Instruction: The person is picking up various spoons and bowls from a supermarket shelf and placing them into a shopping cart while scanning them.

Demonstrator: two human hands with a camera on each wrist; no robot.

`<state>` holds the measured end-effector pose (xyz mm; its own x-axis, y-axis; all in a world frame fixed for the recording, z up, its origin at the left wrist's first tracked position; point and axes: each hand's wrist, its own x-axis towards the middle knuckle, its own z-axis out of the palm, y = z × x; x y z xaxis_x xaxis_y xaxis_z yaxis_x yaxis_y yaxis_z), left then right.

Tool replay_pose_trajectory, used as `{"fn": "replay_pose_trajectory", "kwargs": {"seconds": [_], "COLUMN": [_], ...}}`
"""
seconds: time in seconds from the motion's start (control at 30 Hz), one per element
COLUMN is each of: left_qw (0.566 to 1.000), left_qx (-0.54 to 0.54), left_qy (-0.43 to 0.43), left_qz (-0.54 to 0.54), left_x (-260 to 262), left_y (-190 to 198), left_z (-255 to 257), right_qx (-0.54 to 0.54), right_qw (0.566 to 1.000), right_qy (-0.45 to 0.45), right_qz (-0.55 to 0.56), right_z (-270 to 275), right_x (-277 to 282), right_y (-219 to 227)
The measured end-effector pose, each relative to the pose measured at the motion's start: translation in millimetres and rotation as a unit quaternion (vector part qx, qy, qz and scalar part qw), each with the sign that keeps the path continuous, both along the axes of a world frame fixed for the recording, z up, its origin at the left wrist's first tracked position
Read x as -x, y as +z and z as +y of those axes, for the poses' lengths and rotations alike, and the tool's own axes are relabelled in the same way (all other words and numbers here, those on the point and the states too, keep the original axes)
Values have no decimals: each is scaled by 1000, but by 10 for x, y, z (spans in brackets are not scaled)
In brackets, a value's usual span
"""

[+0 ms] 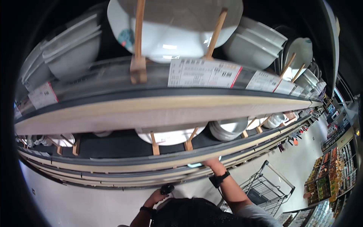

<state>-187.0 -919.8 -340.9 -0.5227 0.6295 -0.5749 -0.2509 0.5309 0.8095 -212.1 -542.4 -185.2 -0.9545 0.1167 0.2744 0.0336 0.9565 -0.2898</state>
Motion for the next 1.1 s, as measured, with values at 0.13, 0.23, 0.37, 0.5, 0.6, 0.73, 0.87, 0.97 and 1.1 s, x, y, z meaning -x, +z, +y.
{"fn": "replay_pose_trajectory", "kwargs": {"seconds": [0.13, 0.23, 0.37, 0.5, 0.6, 0.73, 0.87, 0.97, 1.1], "left_qw": [998, 994, 995, 986, 983, 971, 959, 960, 962], "left_qx": [8, 76, -15, -1, -95, -163, -204, -211, -196], "left_qy": [-2, -66, -93, -160, -149, -173, -198, -172, -187], "left_qz": [-60, -39, -33, 45, 43, -34, -15, -62, -46], "left_x": [105, 352, 284, 465, 428, 429, 351, 256, 76], "left_y": [270, 324, 724, 932, 1143, 1817, 2300, 2555, 2879], "left_z": [233, 506, 911, 1545, 1832, 2350, 2926, 3336, 3857], "right_qx": [-1, 51, 174, 352, 604, 679, 696, 634, 547], "right_qw": [1000, 995, 975, 900, 749, 670, 648, 702, 754], "right_qy": [-14, -74, -95, -154, -132, -119, -100, -94, -130], "right_qz": [-28, -48, 102, 208, 240, 275, 293, 312, 339], "right_z": [150, 221, 482, 798, 909, 1171, 1384, 1489, 1608], "right_x": [-12, -110, -361, -543, -844, -1303, -1764, -2059, -2311], "right_y": [92, 304, 494, 623, 712, 890, 1042, 1140, 1269]}}
